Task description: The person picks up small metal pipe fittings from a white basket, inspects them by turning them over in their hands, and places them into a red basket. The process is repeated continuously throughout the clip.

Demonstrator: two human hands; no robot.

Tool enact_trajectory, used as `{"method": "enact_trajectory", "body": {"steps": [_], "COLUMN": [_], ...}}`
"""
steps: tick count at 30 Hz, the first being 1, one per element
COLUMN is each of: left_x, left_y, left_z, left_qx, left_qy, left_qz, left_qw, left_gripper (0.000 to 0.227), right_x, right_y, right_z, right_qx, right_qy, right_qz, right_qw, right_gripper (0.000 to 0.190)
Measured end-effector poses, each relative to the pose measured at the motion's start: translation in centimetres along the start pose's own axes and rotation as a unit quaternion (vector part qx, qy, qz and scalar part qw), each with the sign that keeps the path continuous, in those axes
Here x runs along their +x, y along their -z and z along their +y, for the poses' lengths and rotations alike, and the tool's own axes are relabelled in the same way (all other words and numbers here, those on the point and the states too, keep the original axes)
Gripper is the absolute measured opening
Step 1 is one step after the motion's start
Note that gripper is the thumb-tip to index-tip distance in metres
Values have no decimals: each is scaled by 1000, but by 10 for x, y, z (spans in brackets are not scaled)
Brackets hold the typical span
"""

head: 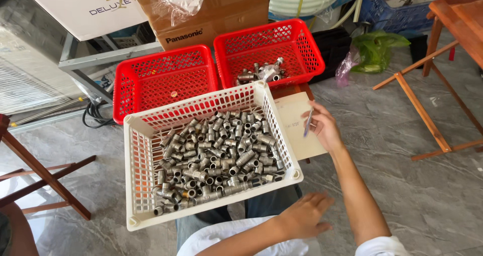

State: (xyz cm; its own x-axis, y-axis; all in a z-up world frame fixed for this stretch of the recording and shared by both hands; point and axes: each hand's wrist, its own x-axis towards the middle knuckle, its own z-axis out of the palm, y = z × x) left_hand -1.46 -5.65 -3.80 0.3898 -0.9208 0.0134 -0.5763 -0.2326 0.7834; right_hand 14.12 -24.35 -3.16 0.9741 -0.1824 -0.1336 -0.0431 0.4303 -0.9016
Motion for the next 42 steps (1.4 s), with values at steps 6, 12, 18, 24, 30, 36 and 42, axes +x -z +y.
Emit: {"method": "enact_trajectory", "body": {"steps": [6,12,18,24,30,36,42], "left_x": [54,97,90,89,86,84,77], "left_y": [-26,-21,-26,-29,-26,-23,-22], "left_z": [-24,-35,-46,-52,-55,-54,-47], "left_qx": [146,389,549,566,577,559,560], "left_qy": [96,204,241,232,226,215,223], "left_qz": [138,226,121,106,85,126,70], "left_qw": [975,869,791,784,780,791,795], "left_gripper": [95,101,74,77,79,76,84], "right_x": [7,13,9,10,13,10,2], "right_y": [11,5,11,10,10,7,-7], "right_z": [8,28,33,32,33,32,26], "right_qx": [35,-227,-388,-446,-475,-462,-504], "right_qy": [78,170,215,220,249,259,363], "right_qz": [35,135,110,97,92,84,96], "right_qw": [996,949,890,862,839,844,778], "right_gripper": [17,15,27,25,25,24,15]}}
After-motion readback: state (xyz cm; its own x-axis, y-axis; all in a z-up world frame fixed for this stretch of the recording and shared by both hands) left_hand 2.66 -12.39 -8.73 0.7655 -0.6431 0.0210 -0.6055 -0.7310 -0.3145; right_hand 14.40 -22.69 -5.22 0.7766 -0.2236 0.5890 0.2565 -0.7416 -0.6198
